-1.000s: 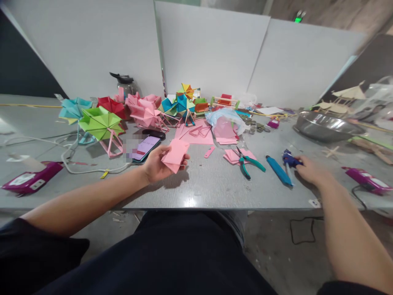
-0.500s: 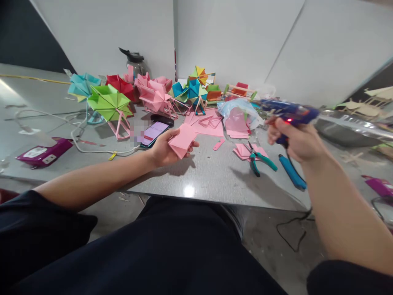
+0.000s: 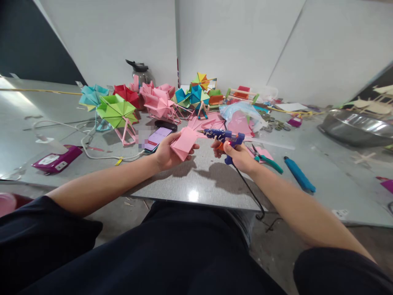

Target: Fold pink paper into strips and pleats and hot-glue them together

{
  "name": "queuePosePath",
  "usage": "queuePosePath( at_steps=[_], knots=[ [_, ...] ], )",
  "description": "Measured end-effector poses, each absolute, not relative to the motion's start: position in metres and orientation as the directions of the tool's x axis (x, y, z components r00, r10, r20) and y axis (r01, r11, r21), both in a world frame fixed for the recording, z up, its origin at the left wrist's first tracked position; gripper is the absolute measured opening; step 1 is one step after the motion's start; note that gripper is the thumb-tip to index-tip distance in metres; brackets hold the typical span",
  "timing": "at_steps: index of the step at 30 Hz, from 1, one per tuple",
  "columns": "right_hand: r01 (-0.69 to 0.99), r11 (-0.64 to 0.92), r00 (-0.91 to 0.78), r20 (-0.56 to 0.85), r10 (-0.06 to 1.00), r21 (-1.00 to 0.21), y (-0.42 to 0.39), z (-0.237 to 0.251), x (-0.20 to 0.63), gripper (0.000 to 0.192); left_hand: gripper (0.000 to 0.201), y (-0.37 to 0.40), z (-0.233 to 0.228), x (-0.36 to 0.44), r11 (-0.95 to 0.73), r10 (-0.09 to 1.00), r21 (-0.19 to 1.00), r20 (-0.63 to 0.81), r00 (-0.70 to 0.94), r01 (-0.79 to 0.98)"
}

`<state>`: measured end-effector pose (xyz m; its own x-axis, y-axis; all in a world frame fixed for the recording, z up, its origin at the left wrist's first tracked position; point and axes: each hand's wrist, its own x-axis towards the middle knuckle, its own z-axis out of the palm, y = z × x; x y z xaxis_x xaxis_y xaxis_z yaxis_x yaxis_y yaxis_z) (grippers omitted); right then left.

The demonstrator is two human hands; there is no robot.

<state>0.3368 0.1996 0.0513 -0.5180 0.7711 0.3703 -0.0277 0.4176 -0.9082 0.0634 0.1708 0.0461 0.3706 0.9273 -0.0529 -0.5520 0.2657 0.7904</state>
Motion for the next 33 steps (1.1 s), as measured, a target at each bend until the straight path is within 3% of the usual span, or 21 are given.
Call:
queuePosePath(
  at_steps=[10, 18, 24, 33],
  knots=[
    [-0.043, 0.449, -0.607, 0.380, 0.698, -0.893, 0.192, 0.048, 0.328, 0.063, 0.041, 0.165, 0.053, 0.064, 0.255, 0.926, 0.818, -0.053, 0.373, -0.516],
    [0.033, 0.502, -0.582, 0.392, 0.713, -0.864, 0.185, 0.038, 0.323, 0.079, 0.035, 0.165, 0.052, 0.067, 0.267, 0.934, 0.805, -0.081, 0.348, -0.530],
    [0.073, 0.550, -0.541, 0.430, 0.723, -0.832, 0.179, 0.034, 0.320, 0.079, 0.033, 0.166, 0.050, 0.066, 0.311, 0.932, 0.795, -0.148, 0.330, -0.520],
    [0.140, 0.536, -0.575, 0.372, 0.728, -0.833, 0.175, 0.037, 0.317, 0.079, 0.031, 0.166, 0.049, 0.068, 0.330, 0.931, 0.795, -0.184, 0.315, -0.509]
  ],
)
